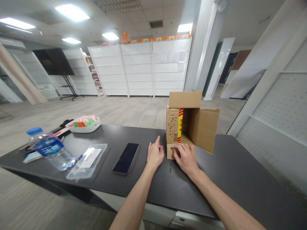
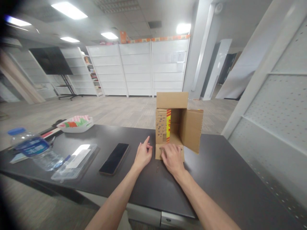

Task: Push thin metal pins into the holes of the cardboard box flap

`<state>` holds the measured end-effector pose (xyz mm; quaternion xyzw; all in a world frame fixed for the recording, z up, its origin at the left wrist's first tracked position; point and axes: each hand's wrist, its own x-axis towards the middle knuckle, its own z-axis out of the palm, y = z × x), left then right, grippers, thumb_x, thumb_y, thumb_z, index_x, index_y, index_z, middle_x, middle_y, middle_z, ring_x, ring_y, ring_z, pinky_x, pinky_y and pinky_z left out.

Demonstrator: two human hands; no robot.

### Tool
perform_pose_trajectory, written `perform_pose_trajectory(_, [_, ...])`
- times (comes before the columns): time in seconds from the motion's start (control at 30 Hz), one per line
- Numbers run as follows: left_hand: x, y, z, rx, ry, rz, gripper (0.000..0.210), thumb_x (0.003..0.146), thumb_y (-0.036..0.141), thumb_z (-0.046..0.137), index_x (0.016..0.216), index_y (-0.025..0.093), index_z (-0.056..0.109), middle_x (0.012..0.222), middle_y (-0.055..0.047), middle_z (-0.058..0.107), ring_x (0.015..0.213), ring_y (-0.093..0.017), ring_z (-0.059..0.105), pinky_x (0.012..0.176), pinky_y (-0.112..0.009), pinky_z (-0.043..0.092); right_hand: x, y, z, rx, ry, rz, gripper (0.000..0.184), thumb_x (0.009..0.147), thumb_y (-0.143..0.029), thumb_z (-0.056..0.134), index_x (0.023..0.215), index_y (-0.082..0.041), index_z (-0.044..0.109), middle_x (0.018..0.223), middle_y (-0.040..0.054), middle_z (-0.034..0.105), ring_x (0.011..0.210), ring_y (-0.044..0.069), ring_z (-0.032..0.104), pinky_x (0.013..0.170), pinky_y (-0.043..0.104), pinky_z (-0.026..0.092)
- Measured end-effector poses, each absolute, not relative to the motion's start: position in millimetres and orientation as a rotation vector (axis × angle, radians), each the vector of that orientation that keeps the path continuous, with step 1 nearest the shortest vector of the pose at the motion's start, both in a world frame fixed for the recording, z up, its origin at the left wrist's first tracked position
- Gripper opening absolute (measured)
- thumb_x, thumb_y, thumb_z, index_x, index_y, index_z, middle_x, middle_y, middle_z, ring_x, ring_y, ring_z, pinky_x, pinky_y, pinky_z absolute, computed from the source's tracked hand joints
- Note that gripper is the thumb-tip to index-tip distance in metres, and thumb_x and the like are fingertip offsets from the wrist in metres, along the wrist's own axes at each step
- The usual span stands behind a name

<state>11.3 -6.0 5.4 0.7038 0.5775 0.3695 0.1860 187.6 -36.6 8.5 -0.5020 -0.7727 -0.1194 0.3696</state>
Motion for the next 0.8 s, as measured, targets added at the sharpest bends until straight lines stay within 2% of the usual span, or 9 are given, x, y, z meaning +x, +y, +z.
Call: perform_pose_trajectory(0.8, [13.1, -4.8, 5.2, 1.975, 1.636, 1.045, 0.065, 0.085, 0.016, 0.046, 0.15, 0.017, 0.034, 0.092, -0.002, 0.073, 0.11, -0.018, 0.063, 0.121, -0.049, 0.022, 188.6, -36.0, 9.2, -1.266, -1.959, -0.33, 0.016, 0.094, -0.017, 0.05, 0.096, -0.022, 0.065, 0.095, 0.0046, 0.07, 0.09, 0.021, 0.058, 0.082, 0.034, 0.031])
